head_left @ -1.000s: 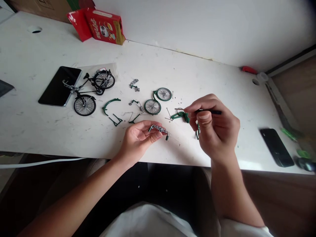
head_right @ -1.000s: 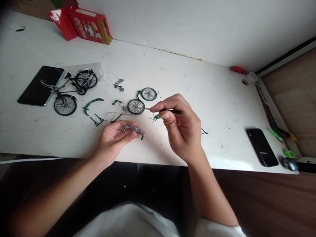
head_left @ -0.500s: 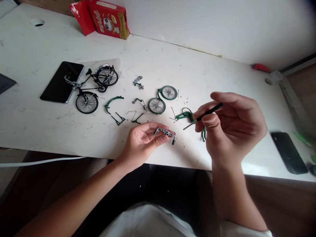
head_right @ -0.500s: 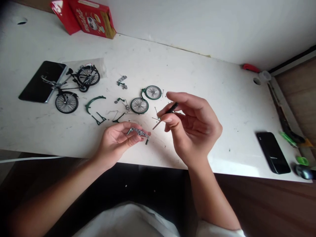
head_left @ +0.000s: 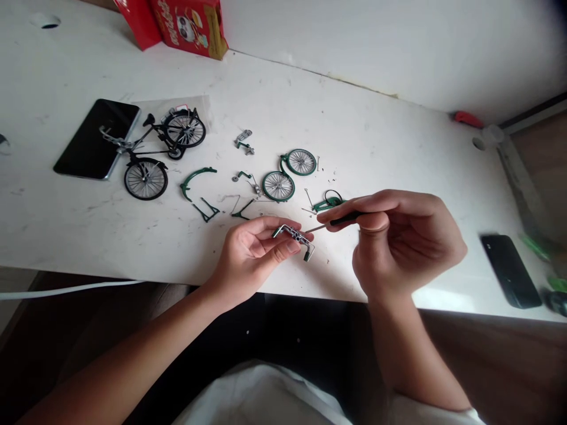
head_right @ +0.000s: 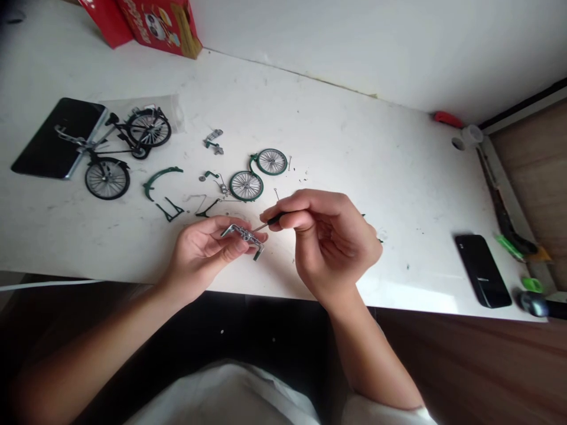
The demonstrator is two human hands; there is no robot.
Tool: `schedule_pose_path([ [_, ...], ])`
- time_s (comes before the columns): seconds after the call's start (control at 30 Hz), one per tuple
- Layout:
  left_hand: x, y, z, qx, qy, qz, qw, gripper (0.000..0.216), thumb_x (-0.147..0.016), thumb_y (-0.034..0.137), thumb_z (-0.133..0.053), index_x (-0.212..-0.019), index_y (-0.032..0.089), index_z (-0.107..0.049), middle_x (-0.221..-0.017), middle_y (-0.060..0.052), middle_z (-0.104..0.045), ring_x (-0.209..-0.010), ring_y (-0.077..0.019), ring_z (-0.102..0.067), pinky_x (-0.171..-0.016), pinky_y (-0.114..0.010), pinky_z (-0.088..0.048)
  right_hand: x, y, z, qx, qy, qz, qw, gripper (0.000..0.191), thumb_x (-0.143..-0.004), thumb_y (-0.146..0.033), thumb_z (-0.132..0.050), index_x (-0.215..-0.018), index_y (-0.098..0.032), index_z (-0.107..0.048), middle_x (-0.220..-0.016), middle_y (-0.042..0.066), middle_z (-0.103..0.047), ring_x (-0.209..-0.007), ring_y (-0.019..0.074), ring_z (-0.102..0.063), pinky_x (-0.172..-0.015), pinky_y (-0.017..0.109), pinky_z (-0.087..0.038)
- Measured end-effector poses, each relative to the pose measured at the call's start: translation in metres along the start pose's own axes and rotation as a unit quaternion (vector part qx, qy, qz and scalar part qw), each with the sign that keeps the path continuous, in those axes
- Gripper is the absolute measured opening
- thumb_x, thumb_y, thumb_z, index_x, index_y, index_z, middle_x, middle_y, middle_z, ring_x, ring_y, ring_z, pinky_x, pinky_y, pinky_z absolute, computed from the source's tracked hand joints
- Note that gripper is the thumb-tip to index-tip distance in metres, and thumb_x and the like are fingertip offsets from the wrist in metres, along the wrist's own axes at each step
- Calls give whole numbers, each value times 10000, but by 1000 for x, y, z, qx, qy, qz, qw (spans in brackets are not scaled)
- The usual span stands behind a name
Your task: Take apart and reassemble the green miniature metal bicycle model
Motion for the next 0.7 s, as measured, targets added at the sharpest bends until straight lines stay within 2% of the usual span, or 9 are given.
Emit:
schedule_pose_path([
  [0.17,0,1,0,-2,-5,-2,1000,229,-930,246,-874,-1109,144,-772,-1082,-126,-864,-1047,-247,-839,-927,-319,-676,1,0,0,6,-13,0,1000,92,-1042,-156,-698,-1070,-229,-746,-818,-5,-807,-759,200,-837,-589,319,-687],
  [0.4,0,-1,0,1,-11,-6,1000,249,-921,259,-883,-1116,147,-776,-1080,-128,-864,-1060,-271,-838,-934,-346,-677,2,-1,-1,12,-28,3,1000,78,-1042,-182,-707,-1080,-238,-747,-805,-18,-797,-772,198,-843,-604,308,-699],
  [0.6,0,0,-1,2,-4,4,1000,265,-913,286,-890,-1103,144,-774,-1079,-139,-862,-1062,-298,-838,-930,-385,-682,1,-1,-2,-9,-17,-4,1000,100,-1007,-150,-739,-1067,-229,-753,-790,-9,-791,-746,213,-839,-571,320,-687],
  [0.7,0,0,-2,4,-4,6,1000,260,-914,283,-889,-1096,139,-772,-1074,-145,-861,-1055,-299,-840,-921,-387,-684,2,0,-2,8,-19,-14,1000,61,-1028,-196,-726,-1064,-242,-744,-780,-13,-781,-739,204,-834,-564,314,-684],
])
Point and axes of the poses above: each hand's wrist, its own x-axis away from the middle knuckle, its own z-axis out of the back of the hand, y = z × x, the point moved 3 cm from there along -x, towards the middle knuckle
